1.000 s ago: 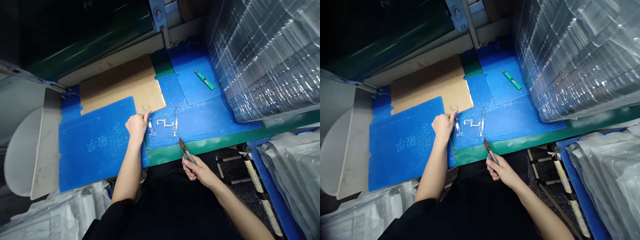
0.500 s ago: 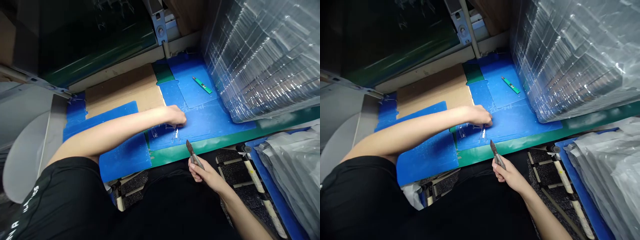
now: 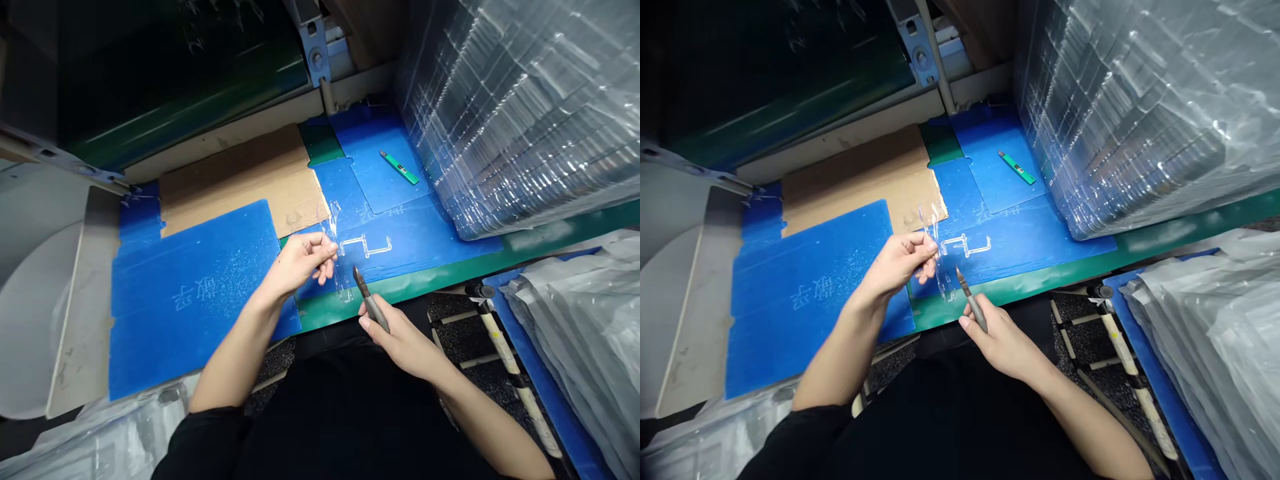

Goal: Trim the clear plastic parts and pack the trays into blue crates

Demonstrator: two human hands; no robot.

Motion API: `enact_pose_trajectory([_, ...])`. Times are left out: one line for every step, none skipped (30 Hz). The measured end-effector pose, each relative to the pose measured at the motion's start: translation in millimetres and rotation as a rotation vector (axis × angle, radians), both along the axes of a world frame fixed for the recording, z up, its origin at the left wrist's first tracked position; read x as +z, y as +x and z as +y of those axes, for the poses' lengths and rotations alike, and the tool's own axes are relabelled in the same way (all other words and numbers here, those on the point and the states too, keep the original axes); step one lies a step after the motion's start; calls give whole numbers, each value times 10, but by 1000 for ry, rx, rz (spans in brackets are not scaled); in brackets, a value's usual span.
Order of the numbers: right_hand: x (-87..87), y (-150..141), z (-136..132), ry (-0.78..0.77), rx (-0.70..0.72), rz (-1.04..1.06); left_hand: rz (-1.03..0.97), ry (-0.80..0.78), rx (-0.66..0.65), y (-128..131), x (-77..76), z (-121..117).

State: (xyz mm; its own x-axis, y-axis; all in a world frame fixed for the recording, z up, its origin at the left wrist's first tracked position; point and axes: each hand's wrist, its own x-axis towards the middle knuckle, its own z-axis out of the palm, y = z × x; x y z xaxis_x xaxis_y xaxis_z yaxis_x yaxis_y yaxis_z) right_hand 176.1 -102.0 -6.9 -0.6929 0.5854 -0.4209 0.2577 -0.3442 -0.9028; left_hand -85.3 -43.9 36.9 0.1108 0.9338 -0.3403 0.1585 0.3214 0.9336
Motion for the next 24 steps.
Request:
enact_pose_trajectory([37, -25, 18, 29, 24, -23, -60, -5, 68, 30, -102, -125])
enact_pose_trajectory([71, -47, 32, 48, 49, -36, -104, -1, 127, 57, -187, -226])
enact_pose_trajectory([102, -66, 43, 60, 71, -42, -135, 8, 171, 78, -251, -307])
enact_pose_trajectory([127, -84, 53, 65, 89, -45, -158, 19, 202, 90, -292, -367])
enact_pose_trajectory([148, -101, 60, 67, 102, -50, -178, 30, 225, 94, -314, -411])
enact_pose_trajectory([165, -115, 65, 68, 113, -59, -193, 41, 242, 88, -322, -442])
enact_pose_trajectory([178, -129, 69, 68, 121, -69, -203, 51, 253, 77, -321, -463])
enact_pose_trajectory([189, -140, 71, 66, 132, -78, -208, 60, 259, 61, -316, -477])
enact_pose_trajectory([197, -149, 72, 63, 144, -81, -211, 67, 262, 45, -311, -487])
enact_pose_trajectory([204, -157, 71, 61, 154, -82, -216, 72, 264, 28, -309, -493])
enact_pose_trajectory([210, -163, 69, 60, 162, -78, -223, 74, 262, 14, -311, -497])
enact_pose_trajectory([216, -167, 66, 60, 169, -75, -231, 75, 257, 1, -318, -502])
enact_pose_trajectory([222, -172, 63, 60, 172, -72, -240, 74, 252, -9, -328, -506])
enact_pose_trajectory([228, -176, 59, 60, 173, -74, -248, 71, 245, -17, -342, -512])
enact_pose_trajectory([234, -182, 56, 60, 173, -78, -253, 68, 237, -24, -356, -518])
enact_pose_trajectory([238, -189, 54, 59, 174, -81, -255, 63, 230, -30, -369, -525])
enact_pose_trajectory([242, -196, 53, 57, 173, -80, -256, 60, 227, -34, -381, -532])
enact_pose_trajectory([244, -204, 54, 55, 167, -78, -255, 57, 225, -37, -390, -539])
enact_pose_trajectory([243, -211, 55, 54, 158, -75, -253, 56, 225, -39, -394, -545])
enact_pose_trajectory([240, -217, 56, 49, 151, -71, -252, 57, 225, -40, -396, -550])
enact_pose_trajectory([233, -221, 58, 41, 146, -64, -253, 58, 224, -40, -394, -553])
enact_pose_trajectory([225, -222, 59, 32, 143, -57, -255, 58, 223, -39, -391, -555])
enact_pose_trajectory([214, -221, 59, 22, 145, -51, -259, 58, 221, -37, -388, -556])
enact_pose_trajectory([202, -218, 59, 11, 150, -44, -263, 57, 220, -35, -386, -557])
